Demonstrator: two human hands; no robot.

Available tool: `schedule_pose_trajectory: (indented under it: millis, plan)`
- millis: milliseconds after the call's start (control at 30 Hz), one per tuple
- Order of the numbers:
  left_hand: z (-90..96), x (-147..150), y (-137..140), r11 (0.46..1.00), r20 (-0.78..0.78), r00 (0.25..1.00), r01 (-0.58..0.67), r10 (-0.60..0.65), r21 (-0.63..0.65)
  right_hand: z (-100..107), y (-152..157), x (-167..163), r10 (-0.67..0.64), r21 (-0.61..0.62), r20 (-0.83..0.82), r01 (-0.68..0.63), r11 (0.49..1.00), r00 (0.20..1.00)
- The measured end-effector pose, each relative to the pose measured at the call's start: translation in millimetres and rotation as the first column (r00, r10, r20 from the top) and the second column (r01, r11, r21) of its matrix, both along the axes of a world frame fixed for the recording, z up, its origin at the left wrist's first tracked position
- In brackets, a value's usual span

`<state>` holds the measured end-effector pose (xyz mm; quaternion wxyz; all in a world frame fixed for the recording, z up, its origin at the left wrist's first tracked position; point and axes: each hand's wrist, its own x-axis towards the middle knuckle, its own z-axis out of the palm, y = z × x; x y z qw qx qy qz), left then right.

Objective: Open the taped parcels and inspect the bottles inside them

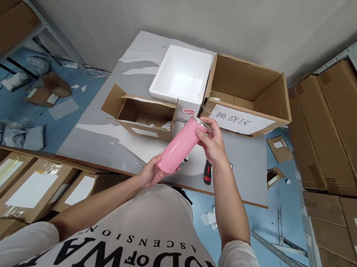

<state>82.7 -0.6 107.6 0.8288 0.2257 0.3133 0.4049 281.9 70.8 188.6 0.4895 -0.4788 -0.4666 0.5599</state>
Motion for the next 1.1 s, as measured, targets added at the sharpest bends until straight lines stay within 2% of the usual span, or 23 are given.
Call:
schedule_pose_trajectory:
  millis: [133,233,300,333,400,467,567,633,767,900,1000,1100]
  plan:
    - [-6.2,-2.7,7.6,0.998,-0.069,0.997,-0.021,0.025,0.052,-3.4,5.4,0.4,-0.052,0.051,0.054,0.049,0.997,0.997]
    - [-17.8,-11.7,17.6,0.983,-0.184,0.974,-0.101,0.129,0.154,-2.1,8.5,7.6,-0.131,0.155,0.122,0.111,0.982,0.984]
    - [-27.6,-18.9,24.5,0.956,-0.343,0.911,-0.144,0.228,0.255,-1.2,9.2,14.6,-0.207,0.249,0.171,0.161,0.955,0.963]
    - [-32.6,-22.1,27.5,0.936,-0.437,0.855,-0.139,0.277,0.323,-1.7,8.6,17.8,-0.253,0.297,0.191,0.189,0.936,0.948]
    - [-41.9,-26.3,32.0,0.876,-0.596,0.718,-0.039,0.359,0.48,-6.0,5.2,22.3,-0.347,0.395,0.219,0.242,0.886,0.912]
    - [-49.7,-27.0,34.3,0.783,-0.681,0.607,0.15,0.409,0.604,-15.2,-1.8,22.8,-0.42,0.479,0.229,0.275,0.834,0.878]
    - [-59.3,-21.9,34.3,0.636,-0.734,0.504,0.393,0.456,0.664,-35.9,-16.3,16.6,-0.442,0.528,0.222,0.274,0.804,0.869]
    - [-65.3,-16.3,33.2,0.588,-0.75,0.457,0.467,0.478,0.66,-50.3,-25.4,11.0,-0.432,0.516,0.226,0.269,0.813,0.873]
    - [-75.3,-7.3,30.7,0.574,-0.781,0.393,0.531,0.485,0.624,-70.5,-35.3,4.3,-0.433,0.474,0.259,0.277,0.836,0.863]
    - [-80.8,-5.9,29.7,0.591,-0.803,0.355,0.547,0.479,0.593,-78.0,-35.8,4.5,-0.448,0.472,0.269,0.288,0.833,0.853]
    - [-84.4,-9.3,29.2,0.616,-0.798,0.383,0.507,0.465,0.603,-79.8,-35.1,6.9,-0.436,0.478,0.288,0.267,0.837,0.853]
    - [-88.4,-13.0,28.8,0.618,-0.762,0.457,0.452,0.458,0.643,-80.5,-35.8,10.3,-0.376,0.475,0.308,0.201,0.857,0.874]
